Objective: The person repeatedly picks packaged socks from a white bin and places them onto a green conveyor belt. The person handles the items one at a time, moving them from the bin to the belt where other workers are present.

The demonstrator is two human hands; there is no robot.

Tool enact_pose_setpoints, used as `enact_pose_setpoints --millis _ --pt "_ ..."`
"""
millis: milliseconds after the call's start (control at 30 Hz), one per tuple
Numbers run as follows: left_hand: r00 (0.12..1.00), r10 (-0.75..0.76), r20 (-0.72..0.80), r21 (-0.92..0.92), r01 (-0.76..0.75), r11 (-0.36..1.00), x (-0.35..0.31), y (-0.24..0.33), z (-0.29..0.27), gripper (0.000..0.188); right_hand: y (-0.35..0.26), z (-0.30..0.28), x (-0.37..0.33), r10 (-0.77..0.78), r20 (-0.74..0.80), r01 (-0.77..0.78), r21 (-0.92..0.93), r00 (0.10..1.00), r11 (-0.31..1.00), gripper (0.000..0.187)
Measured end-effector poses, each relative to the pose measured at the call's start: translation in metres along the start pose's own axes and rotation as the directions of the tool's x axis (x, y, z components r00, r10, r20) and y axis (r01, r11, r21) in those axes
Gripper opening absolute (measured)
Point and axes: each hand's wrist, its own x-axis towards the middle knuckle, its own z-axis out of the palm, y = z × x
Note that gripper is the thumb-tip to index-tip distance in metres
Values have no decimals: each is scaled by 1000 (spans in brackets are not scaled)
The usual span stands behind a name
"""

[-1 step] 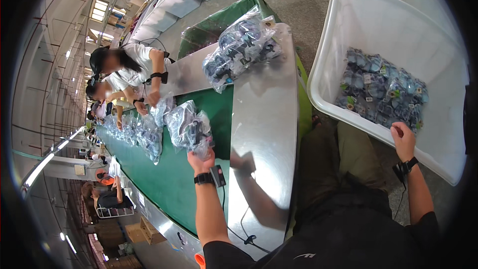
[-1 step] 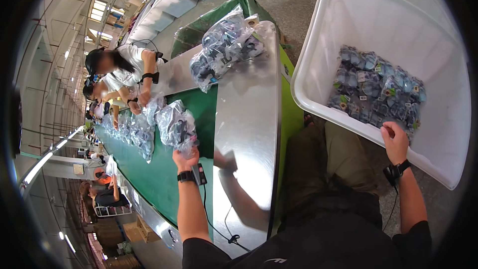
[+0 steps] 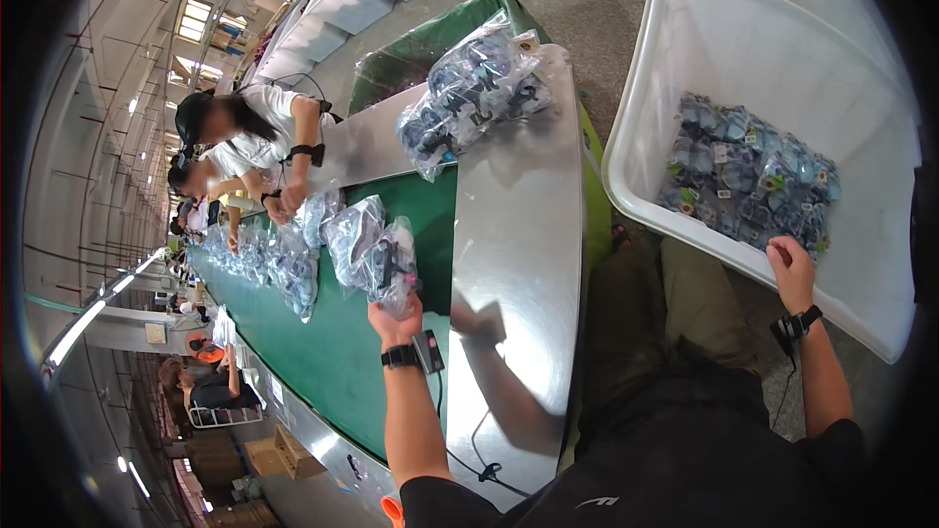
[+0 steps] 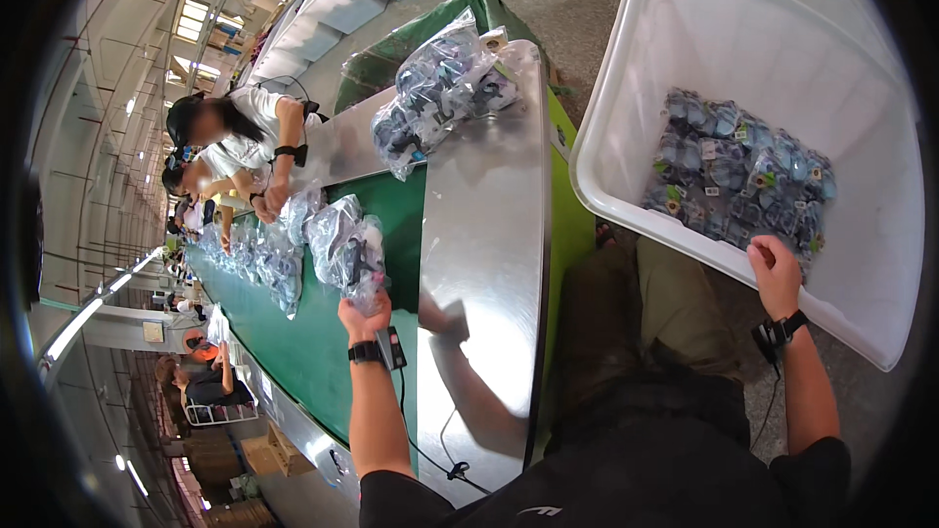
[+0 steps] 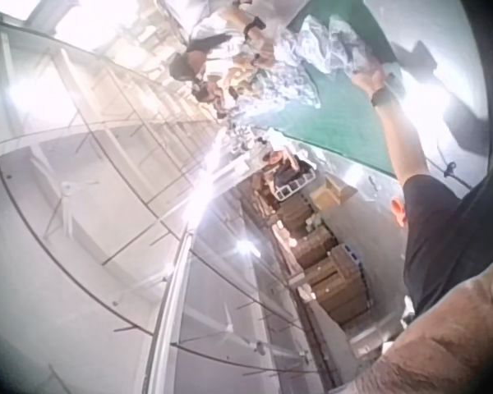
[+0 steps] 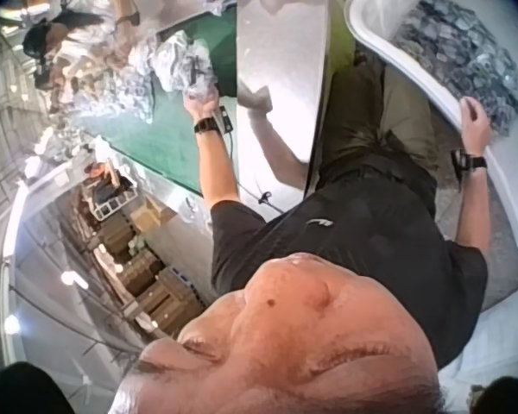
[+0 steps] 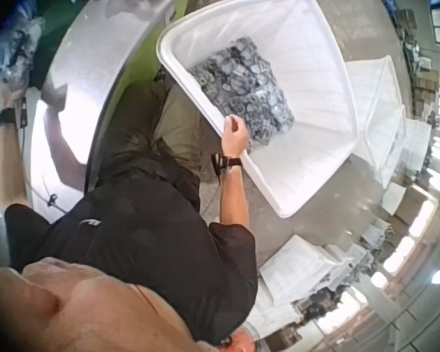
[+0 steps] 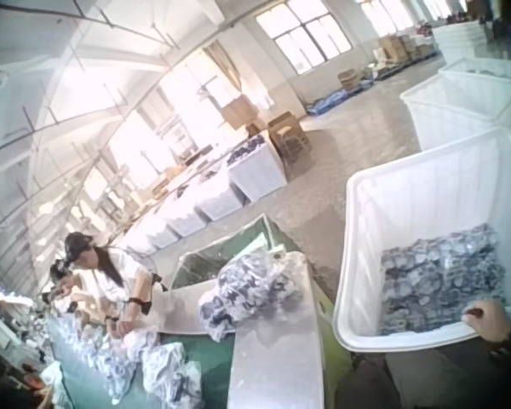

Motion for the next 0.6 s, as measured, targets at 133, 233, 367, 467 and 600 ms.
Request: enact_pose_setpoints --millis 133,233,367,467,600 --pt "994 -83 74 23 82 996 -89 -33 26 46 -25 2 14 -2 119 -32 289 993 957 23" --pt "985 -163 58 147 153 977 -138 -65 44 43 -66 17 13 -22 237 -86 438 971 895 23" --pt "854 -398 334 331 289 898 -186 -115 58 53 -118 37 7 -242 446 -33 525 861 851 25" --pt "729 -579 365 596 295 747 -224 -154 74 87 -142 45 0 -326 669 -219 595 668 773 35" --pt "461 -785 414 866 65 495 -251 -204 107 104 -157 46 -18 -186 956 -500 278 227 820 54"
